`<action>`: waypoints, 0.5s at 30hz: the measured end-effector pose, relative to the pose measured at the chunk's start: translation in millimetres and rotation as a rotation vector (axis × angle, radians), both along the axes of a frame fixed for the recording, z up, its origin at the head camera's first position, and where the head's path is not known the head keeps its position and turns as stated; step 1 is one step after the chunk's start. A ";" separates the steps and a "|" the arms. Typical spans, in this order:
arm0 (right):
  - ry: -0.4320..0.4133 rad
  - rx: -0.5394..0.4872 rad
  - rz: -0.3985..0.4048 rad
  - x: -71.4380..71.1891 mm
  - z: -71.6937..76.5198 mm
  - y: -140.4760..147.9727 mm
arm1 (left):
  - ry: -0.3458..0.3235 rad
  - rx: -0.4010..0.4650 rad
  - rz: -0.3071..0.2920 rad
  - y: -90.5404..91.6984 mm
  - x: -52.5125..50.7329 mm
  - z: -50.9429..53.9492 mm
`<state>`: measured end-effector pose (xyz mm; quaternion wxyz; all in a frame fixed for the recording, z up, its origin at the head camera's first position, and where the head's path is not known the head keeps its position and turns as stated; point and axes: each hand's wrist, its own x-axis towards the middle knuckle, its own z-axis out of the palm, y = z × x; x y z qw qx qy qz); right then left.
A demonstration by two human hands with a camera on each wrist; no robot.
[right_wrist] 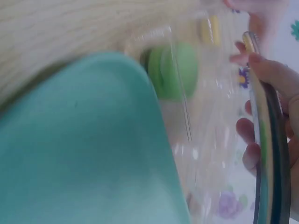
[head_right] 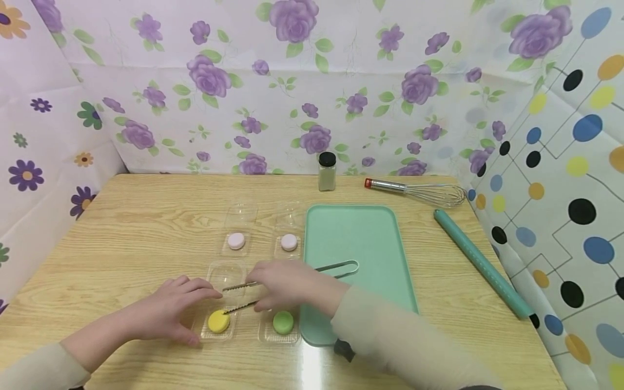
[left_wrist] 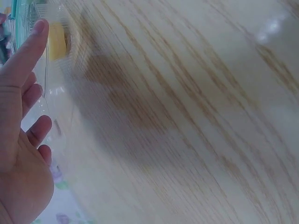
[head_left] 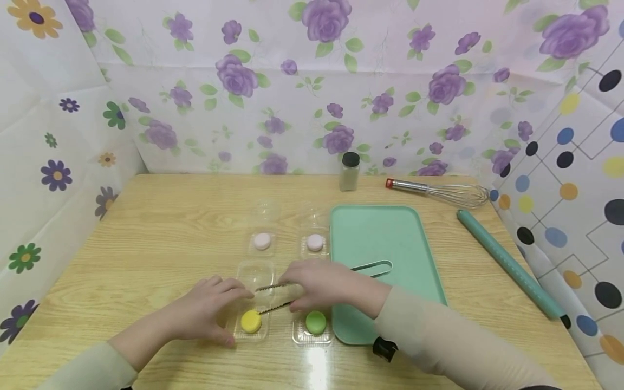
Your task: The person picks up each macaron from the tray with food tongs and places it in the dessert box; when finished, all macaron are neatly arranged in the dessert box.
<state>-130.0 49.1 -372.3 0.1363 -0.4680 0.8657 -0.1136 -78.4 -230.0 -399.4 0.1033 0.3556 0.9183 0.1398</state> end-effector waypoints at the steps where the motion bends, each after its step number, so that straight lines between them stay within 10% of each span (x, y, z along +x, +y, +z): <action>1: -0.003 -0.023 -0.008 -1.7 1.4 5.3 | 0.003 -0.004 -0.004 0.2 0.2 0.4; 15: 0.026 -0.174 -0.293 -26.7 -8.2 90.3 | 0.026 0.046 0.026 6.0 -7.2 10.5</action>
